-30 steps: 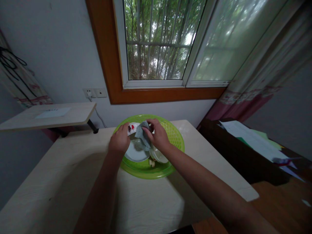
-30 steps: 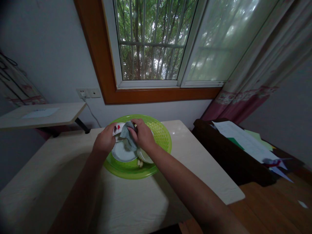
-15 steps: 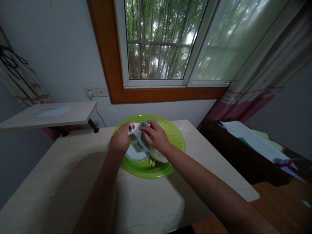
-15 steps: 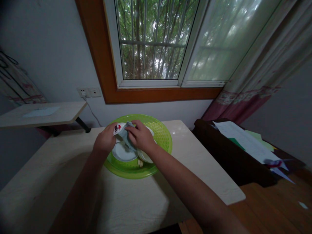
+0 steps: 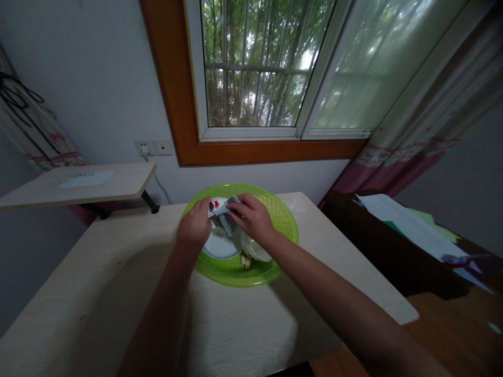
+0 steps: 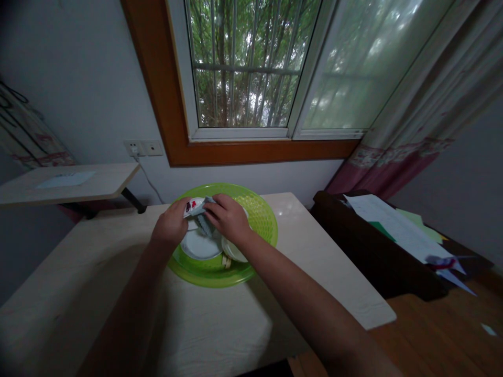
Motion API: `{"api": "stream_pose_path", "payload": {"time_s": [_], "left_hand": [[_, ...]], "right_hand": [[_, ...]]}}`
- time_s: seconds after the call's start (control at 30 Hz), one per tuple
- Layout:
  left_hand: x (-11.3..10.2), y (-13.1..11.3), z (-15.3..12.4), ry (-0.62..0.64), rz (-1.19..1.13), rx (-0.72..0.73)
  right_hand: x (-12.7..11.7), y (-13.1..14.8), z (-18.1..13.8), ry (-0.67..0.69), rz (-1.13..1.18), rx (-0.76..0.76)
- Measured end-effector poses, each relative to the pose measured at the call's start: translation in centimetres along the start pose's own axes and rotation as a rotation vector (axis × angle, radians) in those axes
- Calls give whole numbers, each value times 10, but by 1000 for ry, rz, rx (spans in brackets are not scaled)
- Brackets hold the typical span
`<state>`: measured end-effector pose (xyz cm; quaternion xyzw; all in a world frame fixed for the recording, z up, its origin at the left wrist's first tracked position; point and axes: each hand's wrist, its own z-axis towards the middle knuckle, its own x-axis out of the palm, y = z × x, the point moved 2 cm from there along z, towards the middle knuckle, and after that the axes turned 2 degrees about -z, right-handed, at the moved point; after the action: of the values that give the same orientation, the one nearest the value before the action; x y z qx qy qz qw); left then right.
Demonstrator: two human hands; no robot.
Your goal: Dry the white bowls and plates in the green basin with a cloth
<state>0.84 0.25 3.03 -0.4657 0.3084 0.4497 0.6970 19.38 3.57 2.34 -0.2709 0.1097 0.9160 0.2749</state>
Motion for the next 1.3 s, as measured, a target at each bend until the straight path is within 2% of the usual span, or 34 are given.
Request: {"api": "stream_pose_path", "payload": {"time_s": [0.23, 0.4, 0.77, 1.1, 1.3], "left_hand": [[-2, -1, -1, -22, 17, -9], [-6, -4, -1, -21, 49, 10], [-6, -7, -2, -51, 33, 32], [-8, -13, -3, -39, 49, -5], [-5, -12, -3, -44, 30, 2]], "right_hand": [[-1, -1, -2, -53, -42, -40], [0, -1, -3, -34, -67, -96], [-4, 1, -2, -95, -74, -112], [-4, 1, -2, -31, -93, -100], [-6, 1, -2, -94, -99, -125]]}}
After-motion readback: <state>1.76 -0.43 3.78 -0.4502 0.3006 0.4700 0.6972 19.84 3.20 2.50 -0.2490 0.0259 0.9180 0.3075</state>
